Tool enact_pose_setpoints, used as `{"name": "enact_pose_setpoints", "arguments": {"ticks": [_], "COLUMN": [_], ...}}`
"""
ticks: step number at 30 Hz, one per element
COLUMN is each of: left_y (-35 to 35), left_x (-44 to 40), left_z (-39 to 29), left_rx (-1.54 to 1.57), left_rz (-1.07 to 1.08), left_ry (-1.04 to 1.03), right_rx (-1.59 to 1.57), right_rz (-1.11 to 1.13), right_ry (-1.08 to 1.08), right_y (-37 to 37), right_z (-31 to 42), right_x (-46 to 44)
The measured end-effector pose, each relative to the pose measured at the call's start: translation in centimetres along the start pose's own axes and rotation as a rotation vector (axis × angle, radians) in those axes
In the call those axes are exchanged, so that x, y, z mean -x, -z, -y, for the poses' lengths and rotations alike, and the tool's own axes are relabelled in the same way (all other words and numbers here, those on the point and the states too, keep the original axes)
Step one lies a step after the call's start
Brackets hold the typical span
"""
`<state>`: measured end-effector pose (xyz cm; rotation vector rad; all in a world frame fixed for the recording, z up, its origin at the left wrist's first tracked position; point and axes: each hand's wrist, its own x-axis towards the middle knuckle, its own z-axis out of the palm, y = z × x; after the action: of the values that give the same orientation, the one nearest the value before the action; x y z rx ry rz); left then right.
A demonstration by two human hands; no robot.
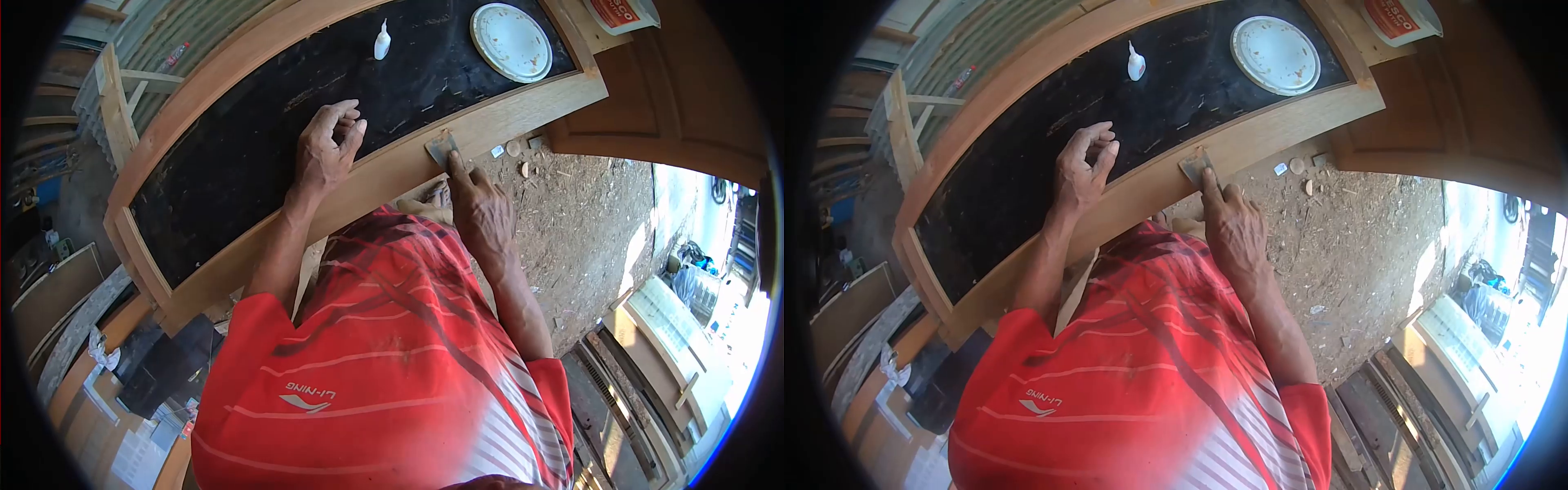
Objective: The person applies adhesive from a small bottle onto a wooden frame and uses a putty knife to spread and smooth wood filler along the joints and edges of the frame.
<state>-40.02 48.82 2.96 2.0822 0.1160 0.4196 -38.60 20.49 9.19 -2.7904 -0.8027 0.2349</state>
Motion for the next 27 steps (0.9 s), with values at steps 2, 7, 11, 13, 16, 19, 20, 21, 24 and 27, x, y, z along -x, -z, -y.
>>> {"name": "enact_pose_setpoints", "arguments": {"ticks": [2, 7, 11, 13, 16, 19, 20, 21, 24, 27], "left_y": [0.0, 0.0, 0.1, -0.1, 0.0, 0.2, 0.1, -0.1, -0.1, -0.3], "left_x": [-0.2, 0.0, -0.1, -0.4, -0.2, -0.3, -0.4, -0.4, -0.4, -0.3], "left_z": [0.0, -0.6, -0.3, -0.1, -0.2, -0.6, -0.8, -1.0, -0.6, -0.6], "left_rx": [0.020, 0.001, 0.002, 0.003, -0.002, -0.022, -0.029, -0.033, -0.037, -0.016], "left_rz": [-0.007, 0.003, -0.016, -0.015, -0.008, -0.012, -0.011, -0.012, -0.016, -0.012], "left_ry": [-0.008, 0.043, 0.031, 0.015, 0.023, 0.024, 0.031, 0.045, 0.032, 0.054], "right_rx": [-0.017, -0.031, -0.067, -0.052, -0.057, -0.101, -0.113, -0.111, -0.117, -0.143], "right_rz": [0.034, -0.028, 0.089, 0.003, 0.022, -0.044, -0.090, -0.074, -0.056, -0.077], "right_ry": [-0.039, -0.036, -0.076, -0.050, -0.082, -0.068, -0.062, -0.072, -0.057, -0.056], "right_y": [0.3, -0.5, 1.6, 0.3, 0.4, 0.6, 0.7, 0.4, -0.5, -0.4], "right_z": [0.4, 0.4, 0.8, 0.0, -0.2, -0.1, -0.2, -0.5, -1.0, -0.4], "right_x": [0.1, -0.1, -0.1, -0.6, 0.1, -0.5, -0.5, -0.3, -0.5, -0.4]}}
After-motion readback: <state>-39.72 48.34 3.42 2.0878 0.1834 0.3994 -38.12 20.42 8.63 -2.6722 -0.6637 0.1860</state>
